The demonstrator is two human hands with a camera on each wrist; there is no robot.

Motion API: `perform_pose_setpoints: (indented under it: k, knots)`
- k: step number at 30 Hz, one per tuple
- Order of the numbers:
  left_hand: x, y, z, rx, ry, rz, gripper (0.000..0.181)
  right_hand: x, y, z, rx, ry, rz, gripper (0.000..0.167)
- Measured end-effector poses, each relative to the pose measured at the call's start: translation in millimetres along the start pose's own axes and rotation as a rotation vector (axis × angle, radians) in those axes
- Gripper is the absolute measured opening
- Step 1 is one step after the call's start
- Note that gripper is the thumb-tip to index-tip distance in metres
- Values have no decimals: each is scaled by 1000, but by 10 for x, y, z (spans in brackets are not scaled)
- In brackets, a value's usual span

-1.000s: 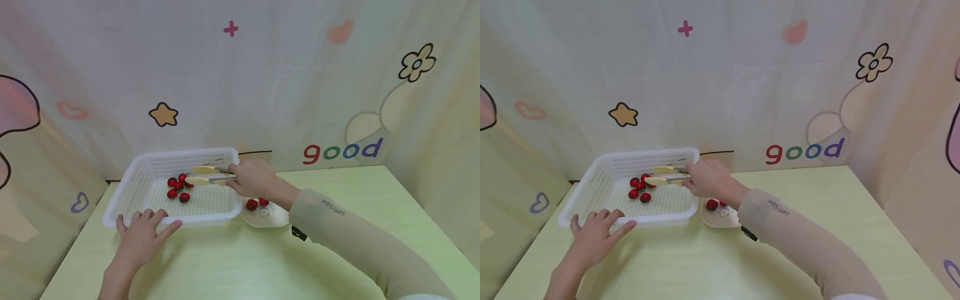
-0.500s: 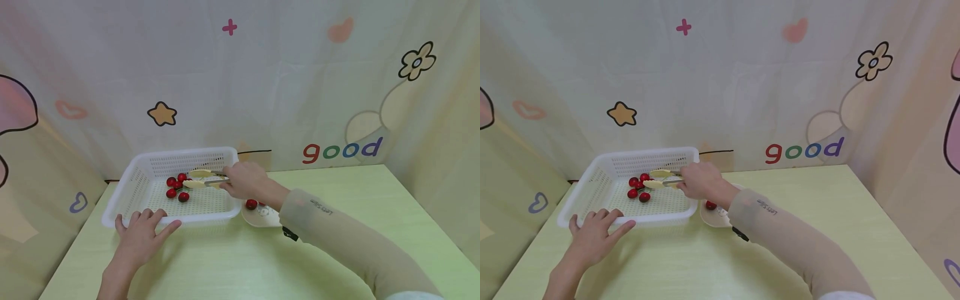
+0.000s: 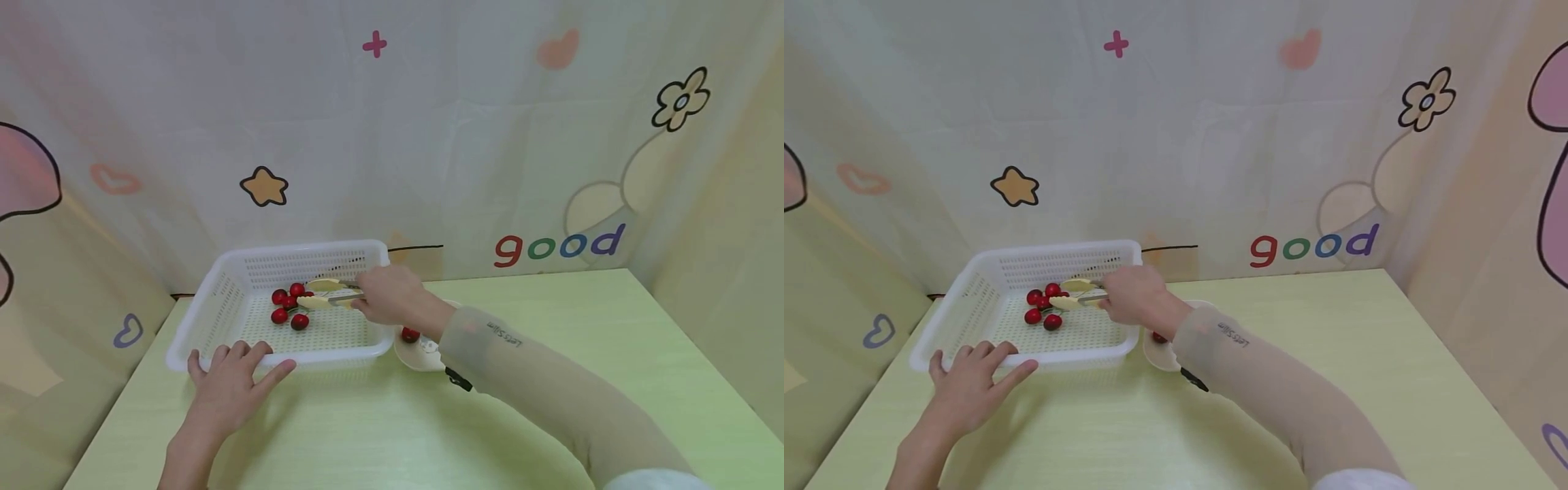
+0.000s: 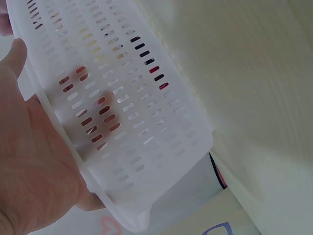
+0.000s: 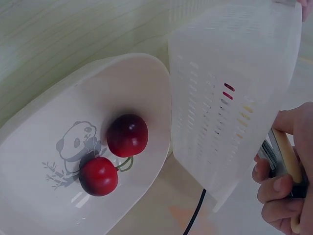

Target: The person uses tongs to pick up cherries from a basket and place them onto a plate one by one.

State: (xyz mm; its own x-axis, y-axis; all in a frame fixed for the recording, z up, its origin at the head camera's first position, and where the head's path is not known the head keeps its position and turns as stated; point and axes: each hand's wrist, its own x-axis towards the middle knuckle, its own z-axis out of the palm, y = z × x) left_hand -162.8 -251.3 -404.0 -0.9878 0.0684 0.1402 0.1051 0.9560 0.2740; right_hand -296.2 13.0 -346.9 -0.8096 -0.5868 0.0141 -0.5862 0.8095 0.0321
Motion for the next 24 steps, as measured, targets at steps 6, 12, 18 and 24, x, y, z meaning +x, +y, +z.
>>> perform_pose_setpoints:
  k: [6, 12, 18, 24]
  knots:
    - [-2, -10, 12, 1, 0, -1, 65, 77, -38, 35, -22, -11, 9, 35]
    - [-5, -7, 5, 5, -6, -8, 66, 148, -67, 40, -17, -11, 24, 34]
    - [-7, -14, 15, 2, -1, -4, 66, 212, -100, 85, -16, -45, 38, 35]
    - [-4, -19, 22, 1, 8, 3, 64, 236, -130, 115, -18, -60, 50, 34]
